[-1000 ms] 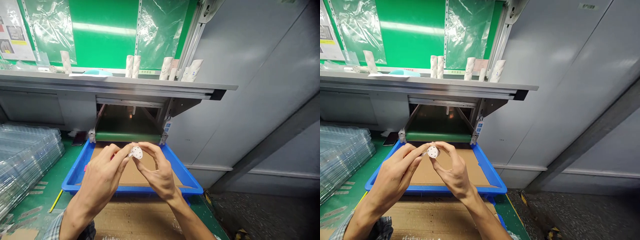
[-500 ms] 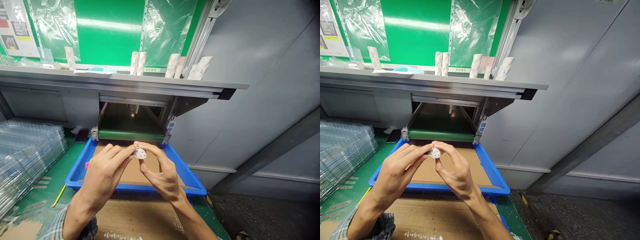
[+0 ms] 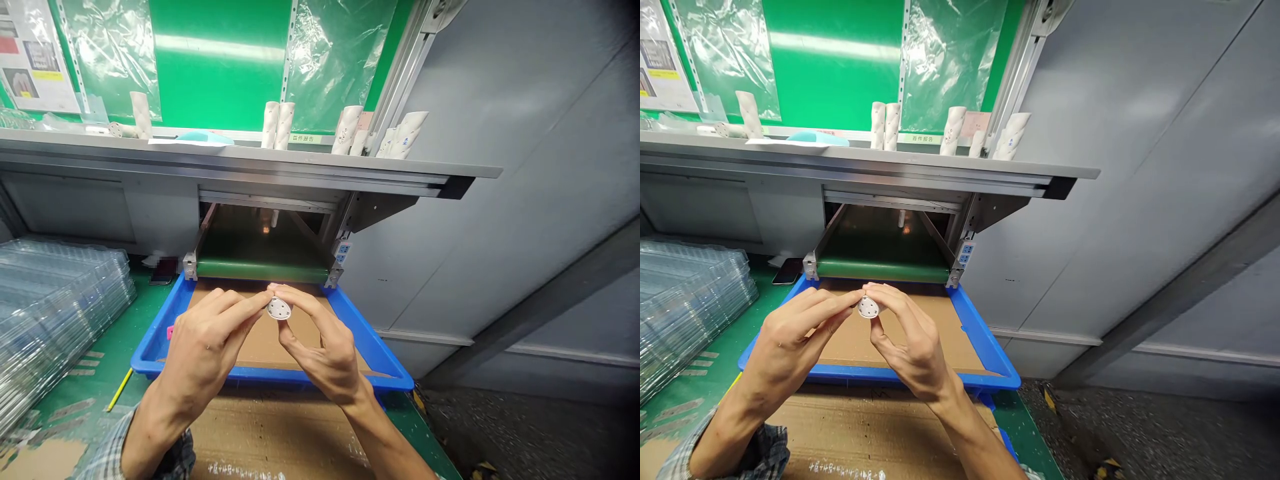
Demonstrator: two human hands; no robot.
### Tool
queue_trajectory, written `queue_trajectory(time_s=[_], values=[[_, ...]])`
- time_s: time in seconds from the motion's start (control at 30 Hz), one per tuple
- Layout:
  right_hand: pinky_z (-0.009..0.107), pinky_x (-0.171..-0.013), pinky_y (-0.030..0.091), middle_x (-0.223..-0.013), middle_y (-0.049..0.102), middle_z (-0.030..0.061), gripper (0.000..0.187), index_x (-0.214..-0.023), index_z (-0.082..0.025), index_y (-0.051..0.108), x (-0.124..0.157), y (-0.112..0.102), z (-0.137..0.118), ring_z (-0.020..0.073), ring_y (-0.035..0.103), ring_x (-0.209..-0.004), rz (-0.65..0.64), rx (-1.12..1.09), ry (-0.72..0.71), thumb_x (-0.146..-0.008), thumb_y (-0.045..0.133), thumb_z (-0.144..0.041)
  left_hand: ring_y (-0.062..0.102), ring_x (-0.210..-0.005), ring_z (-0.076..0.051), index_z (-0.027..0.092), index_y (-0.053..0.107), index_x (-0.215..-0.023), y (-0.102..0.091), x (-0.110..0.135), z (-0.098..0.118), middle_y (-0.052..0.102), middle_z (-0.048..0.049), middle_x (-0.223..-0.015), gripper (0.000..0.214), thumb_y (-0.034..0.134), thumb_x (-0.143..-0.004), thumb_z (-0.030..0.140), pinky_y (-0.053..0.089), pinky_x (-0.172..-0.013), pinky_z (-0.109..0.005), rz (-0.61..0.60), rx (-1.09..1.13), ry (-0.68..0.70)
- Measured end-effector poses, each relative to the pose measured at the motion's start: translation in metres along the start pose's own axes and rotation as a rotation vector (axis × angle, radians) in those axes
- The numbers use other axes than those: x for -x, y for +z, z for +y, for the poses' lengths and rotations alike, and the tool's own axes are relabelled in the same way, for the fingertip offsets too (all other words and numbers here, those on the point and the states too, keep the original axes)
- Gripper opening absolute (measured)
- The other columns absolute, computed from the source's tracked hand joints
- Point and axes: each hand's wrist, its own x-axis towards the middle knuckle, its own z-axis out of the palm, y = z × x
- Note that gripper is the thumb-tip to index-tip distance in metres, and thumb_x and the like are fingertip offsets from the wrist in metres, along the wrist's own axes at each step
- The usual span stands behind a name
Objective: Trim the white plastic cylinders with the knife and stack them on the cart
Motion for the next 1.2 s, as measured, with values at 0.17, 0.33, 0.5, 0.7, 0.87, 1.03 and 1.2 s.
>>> queue_trajectory(time_s=[0.17, 0.33, 0.5, 0.7, 0.87, 1.03, 1.2], values=[[0.036, -0.112, 0.061, -0.134, 0.075, 0.0061, 0.049, -0.138, -0.024, 0.063, 0.0, 0.0, 0.0, 0.0209, 0.074, -0.124, 0.005, -0.025, 0.021, -0.095, 0.065, -0.001, 0.061, -0.085, -0.015, 0.029, 0.067, -0.139, -0.001, -0.002, -0.002, 0.074, 0.0002, -0.098, 0.031, 0.053, -0.112, 0.025, 0.048, -0.077, -0.027, 0.024, 0.008, 0.029], [0.032, -0.111, 0.059, -0.131, 0.075, 0.0059, 0.047, -0.137, -0.025, 0.061, 0.0, 0.0, 0.0, 0.019, 0.072, -0.123, 0.02, -0.108, 0.078, -0.096, 0.069, -0.004, 0.067, -0.089, -0.014, 0.029, 0.061, -0.141, 0.004, -0.003, 0.004, 0.076, 0.0003, -0.113, 0.033, 0.062, -0.108, 0.034, 0.051, -0.081, -0.027, 0.05, 0.11, -0.085], [0.035, -0.106, 0.058, -0.122, 0.07, 0.0072, 0.038, -0.129, -0.026, 0.061, 0.004, 0.005, 0.004, 0.0211, 0.069, -0.117, 0.069, -0.217, 0.064, -0.096, 0.077, -0.016, 0.065, -0.078, -0.011, 0.035, 0.061, -0.134, 0.012, -0.001, 0.009, 0.071, 0.0077, -0.095, 0.035, 0.072, -0.102, 0.035, 0.049, -0.072, -0.022, -0.031, 0.222, -0.157], [0.037, -0.103, 0.056, -0.124, 0.064, 0.0079, 0.044, -0.133, -0.027, 0.059, 0.006, 0.006, 0.007, 0.0223, 0.064, -0.119, 0.038, -0.234, 0.073, -0.095, 0.074, -0.011, 0.065, -0.079, -0.011, 0.041, 0.057, -0.146, 0.009, 0.001, 0.005, 0.071, 0.0065, -0.096, 0.04, 0.064, -0.107, 0.035, 0.048, -0.071, -0.024, -0.056, 0.163, -0.048], [0.042, -0.105, 0.057, -0.122, 0.066, 0.0073, 0.045, -0.132, -0.028, 0.06, 0.005, 0.006, 0.005, 0.0232, 0.066, -0.119, 0.073, -0.256, 0.076, -0.095, 0.074, -0.006, 0.065, -0.089, -0.018, 0.024, 0.052, -0.152, 0.002, -0.003, 0.007, 0.074, -0.0033, -0.115, 0.041, 0.045, -0.114, 0.04, 0.051, -0.084, -0.034, -0.046, -0.016, 0.0], [0.039, -0.104, 0.057, -0.121, 0.066, 0.0065, 0.046, -0.131, -0.027, 0.061, 0.003, 0.006, 0.006, 0.0216, 0.066, -0.117, 0.097, -0.198, 0.055, -0.094, 0.075, -0.004, 0.061, -0.089, -0.018, 0.024, 0.058, -0.147, 0.003, -0.006, 0.009, 0.075, -0.0018, -0.111, 0.035, 0.044, -0.115, 0.026, 0.049, -0.078, -0.032, 0.019, -0.053, 0.086], [0.036, -0.103, 0.058, -0.12, 0.065, 0.0063, 0.045, -0.13, -0.026, 0.06, 0.002, 0.005, 0.006, 0.0209, 0.066, -0.116, 0.103, -0.151, 0.024, -0.093, 0.075, -0.004, 0.059, -0.092, -0.018, 0.03, 0.057, -0.151, 0.004, -0.004, 0.008, 0.072, -0.0011, -0.104, 0.039, 0.049, -0.113, 0.025, 0.05, -0.082, -0.031, 0.005, -0.022, 0.085]])
